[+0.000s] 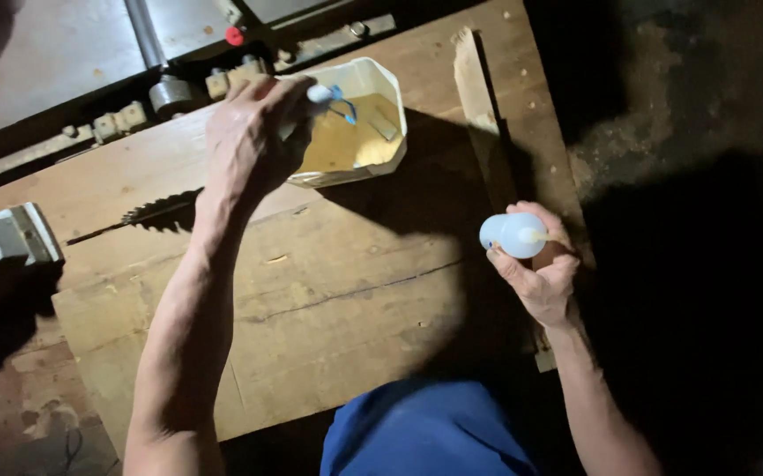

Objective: Repairing a crack in a wooden board by applying wood glue, mixing it with sawdust, and smoothing it by hand before using a hammer.

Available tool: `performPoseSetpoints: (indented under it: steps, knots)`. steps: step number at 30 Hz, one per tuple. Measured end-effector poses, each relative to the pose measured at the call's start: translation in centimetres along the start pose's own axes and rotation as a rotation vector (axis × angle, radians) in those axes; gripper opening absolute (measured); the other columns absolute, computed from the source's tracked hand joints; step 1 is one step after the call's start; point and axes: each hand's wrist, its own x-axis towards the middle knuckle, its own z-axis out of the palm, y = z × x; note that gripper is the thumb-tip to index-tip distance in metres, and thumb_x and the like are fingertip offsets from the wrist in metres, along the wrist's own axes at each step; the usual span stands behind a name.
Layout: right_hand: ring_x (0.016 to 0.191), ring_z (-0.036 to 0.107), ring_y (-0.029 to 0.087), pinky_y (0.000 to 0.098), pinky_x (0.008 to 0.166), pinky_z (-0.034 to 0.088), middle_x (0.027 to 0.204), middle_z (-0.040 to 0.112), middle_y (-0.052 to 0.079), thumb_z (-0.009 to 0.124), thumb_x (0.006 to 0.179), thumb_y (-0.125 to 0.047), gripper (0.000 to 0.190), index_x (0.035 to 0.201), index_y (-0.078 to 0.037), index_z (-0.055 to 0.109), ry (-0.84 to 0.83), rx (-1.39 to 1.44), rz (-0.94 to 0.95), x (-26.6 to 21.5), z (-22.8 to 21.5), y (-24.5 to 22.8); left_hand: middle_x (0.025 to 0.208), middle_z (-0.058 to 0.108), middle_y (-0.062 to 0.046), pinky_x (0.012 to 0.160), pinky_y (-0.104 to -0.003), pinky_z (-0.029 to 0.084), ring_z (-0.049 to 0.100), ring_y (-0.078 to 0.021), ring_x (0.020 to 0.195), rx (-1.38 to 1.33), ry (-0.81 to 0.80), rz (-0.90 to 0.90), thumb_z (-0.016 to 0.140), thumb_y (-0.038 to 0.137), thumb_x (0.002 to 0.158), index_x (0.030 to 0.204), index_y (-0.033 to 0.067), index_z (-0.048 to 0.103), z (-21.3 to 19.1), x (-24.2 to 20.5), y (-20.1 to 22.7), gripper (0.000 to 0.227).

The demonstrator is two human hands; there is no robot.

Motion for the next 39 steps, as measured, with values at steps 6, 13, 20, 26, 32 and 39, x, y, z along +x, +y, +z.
performPoseSetpoints:
  steps: [6, 13, 20, 26, 32, 39]
  knots:
    - [0.121, 0.064, 0.021, 0.0299, 0.107, 0.050, 0.131, 0.068, 0.011, 0.081, 0.079, -0.011, 0.053, 0.128, -0.005, 0.062, -0.093, -0.080, -0.014, 0.6, 3.0, -1.8, 0.098, 0.061, -0.011, 0.072, -0.041, 0.049, 0.062, -0.0326, 0.086, -0.320, 0.117, -0.154, 0.065, 0.011, 0.096, 0.125, 0.0128, 0.066, 0.1, 0.6, -0.7, 0.029]
    - [0.119, 0.064, 0.021, 0.0288, 0.097, 0.052, 0.135, 0.064, 0.006, 0.077, 0.084, -0.032, 0.057, 0.134, -0.011, 0.059, -0.208, -0.217, 0.061, 2.4, 3.0, -1.5, 0.115, 0.071, -0.016, 0.089, -0.038, 0.050, 0.064, -0.0299, 0.102, -0.211, 0.336, -0.191, 0.075, 0.001, 0.097, 0.132, 0.0019, 0.070, -7.9, -3.3, -0.2, 0.035]
    - [0.113, 0.066, 0.017, 0.0345, 0.098, 0.053, 0.122, 0.073, 0.011, 0.090, 0.070, -0.004, 0.062, 0.128, -0.009, 0.070, -0.070, 0.012, 0.011, 5.1, 5.5, 1.1, 0.090, 0.061, -0.002, 0.075, -0.038, 0.055, 0.064, -0.0283, 0.087, 0.255, 0.099, -0.387, 0.072, 0.017, 0.077, 0.109, 0.0266, 0.073, 4.1, -16.6, -3.6, 0.033]
    - [0.113, 0.064, 0.022, 0.0431, 0.099, 0.052, 0.121, 0.066, 0.014, 0.091, 0.070, -0.005, 0.064, 0.129, -0.006, 0.068, -0.103, -0.004, -0.013, 7.1, 7.0, 3.5, 0.115, 0.071, -0.013, 0.094, -0.046, 0.055, 0.068, -0.0368, 0.109, 0.159, -0.037, -0.508, 0.087, 0.030, 0.075, 0.128, 0.0142, 0.072, 0.1, -12.0, -0.3, 0.057]
    - [0.117, 0.066, 0.030, 0.0441, 0.105, 0.051, 0.120, 0.070, 0.017, 0.091, 0.069, -0.014, 0.066, 0.129, -0.005, 0.066, -0.143, -0.190, 0.044, 7.2, 9.3, 5.6, 0.084, 0.074, -0.006, 0.074, -0.047, 0.060, 0.075, -0.0322, 0.086, -0.003, -0.485, -0.380, 0.066, 0.013, 0.087, 0.096, 0.0180, 0.073, 16.3, -2.6, -5.5, 0.013]
    - [0.121, 0.063, 0.037, 0.0521, 0.110, 0.044, 0.121, 0.068, 0.024, 0.081, 0.068, 0.000, 0.068, 0.134, -0.004, 0.064, -0.031, -0.147, 0.031, 9.3, 8.5, 8.2, 0.062, 0.068, 0.006, 0.052, -0.037, 0.058, 0.076, -0.0197, 0.066, 0.230, -0.541, -0.177, 0.058, 0.019, 0.084, 0.068, 0.0260, 0.067, 20.0, 0.2, -1.9, 0.019]
